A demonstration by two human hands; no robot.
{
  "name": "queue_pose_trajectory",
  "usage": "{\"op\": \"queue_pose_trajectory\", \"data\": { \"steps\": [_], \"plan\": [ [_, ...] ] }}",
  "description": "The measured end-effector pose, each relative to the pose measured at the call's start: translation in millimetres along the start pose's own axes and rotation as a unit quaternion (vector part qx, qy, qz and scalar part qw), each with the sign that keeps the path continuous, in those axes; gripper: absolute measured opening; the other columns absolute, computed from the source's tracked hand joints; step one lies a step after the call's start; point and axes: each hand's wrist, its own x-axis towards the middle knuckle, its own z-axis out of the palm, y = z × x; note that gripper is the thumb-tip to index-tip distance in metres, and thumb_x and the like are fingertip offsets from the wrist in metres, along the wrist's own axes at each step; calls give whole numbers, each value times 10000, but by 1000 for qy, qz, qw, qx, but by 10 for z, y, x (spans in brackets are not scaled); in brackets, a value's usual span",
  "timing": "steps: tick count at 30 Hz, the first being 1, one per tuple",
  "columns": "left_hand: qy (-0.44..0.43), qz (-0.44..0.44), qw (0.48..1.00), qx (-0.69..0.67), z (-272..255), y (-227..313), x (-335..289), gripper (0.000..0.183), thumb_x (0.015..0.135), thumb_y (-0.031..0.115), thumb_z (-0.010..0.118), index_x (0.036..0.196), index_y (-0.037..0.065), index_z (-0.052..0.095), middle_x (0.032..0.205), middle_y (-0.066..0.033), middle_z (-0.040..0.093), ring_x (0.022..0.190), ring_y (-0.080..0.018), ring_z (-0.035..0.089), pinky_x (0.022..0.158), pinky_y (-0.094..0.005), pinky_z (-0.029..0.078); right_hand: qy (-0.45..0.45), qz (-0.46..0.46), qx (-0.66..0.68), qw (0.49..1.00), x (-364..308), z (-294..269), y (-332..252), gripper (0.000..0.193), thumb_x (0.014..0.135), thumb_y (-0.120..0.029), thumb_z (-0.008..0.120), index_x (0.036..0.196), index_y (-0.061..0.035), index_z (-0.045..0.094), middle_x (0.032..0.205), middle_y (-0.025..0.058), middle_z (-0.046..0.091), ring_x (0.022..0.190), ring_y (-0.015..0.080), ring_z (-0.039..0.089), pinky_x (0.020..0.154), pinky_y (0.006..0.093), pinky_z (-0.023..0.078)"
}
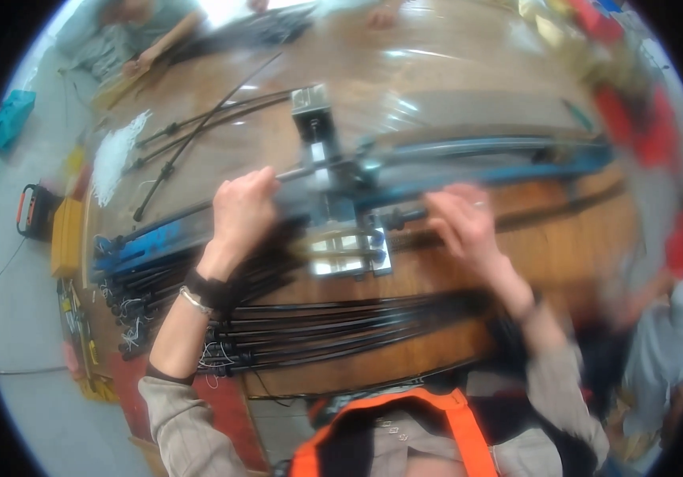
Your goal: Assembling and processing bristles using a manual sliding mechanism on a jig.
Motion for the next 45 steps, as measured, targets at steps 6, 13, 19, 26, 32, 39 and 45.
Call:
{"op": "queue_pose_trajectory", "data": {
  "steps": [6,13,19,26,32,39,45],
  "plan": [
    [49,30,998,28,31,-6,8,82,880,87,577,817,72,526,759,-117,595,728,-336,603,637,-427,437,-44,60,178,981,76,246,22,275,826,3,658,1100,-20,641,969,138,653,908,335,615,790,395,493],
    [106,133,983,69,97,-65,95,58,866,111,587,819,101,554,749,-61,598,705,-271,607,638,-387,440,-89,134,213,964,9,212,22,224,832,-37,667,1053,-22,639,956,145,646,908,344,618,786,400,510],
    [155,208,957,131,-184,-768,31,40,841,109,598,834,114,559,735,-45,572,682,-253,590,632,-368,450,-142,-65,-56,986,-411,333,-111,304,754,-75,698,1048,-21,638,960,137,630,885,327,600,778,421,500],
    [-25,143,983,114,-2,-103,-991,158,755,59,619,911,70,639,796,-65,579,780,-218,583,700,-349,467,-159,-101,-21,982,-351,371,-128,384,670,-62,692,1042,-2,622,977,153,609,892,345,575,771,433,493],
    [-84,52,952,290,318,0,-998,107,741,100,619,846,81,620,794,-56,548,830,-226,563,733,-366,462,-134,-46,-78,987,-272,424,-450,263,680,-23,656,941,0,634,945,146,588,926,328,566,762,430,485],
    [-105,116,983,96,66,-208,-1174,217,751,46,584,964,87,595,865,-78,549,842,-261,568,732,-384,447,-209,-31,-20,977,-267,273,-561,248,760,-75,713,998,-39,651,1018,158,618,941,359,566,754,458,487],
    [-163,129,978,-24,-220,323,-1191,344,785,17,629,1121,90,609,788,-92,528,717,-274,587,572,-374,477,-171,80,169,967,-314,427,-583,142,809,-169,743,885,-62,688,809,130,613,760,314,593,680,420,489]
  ]
}}
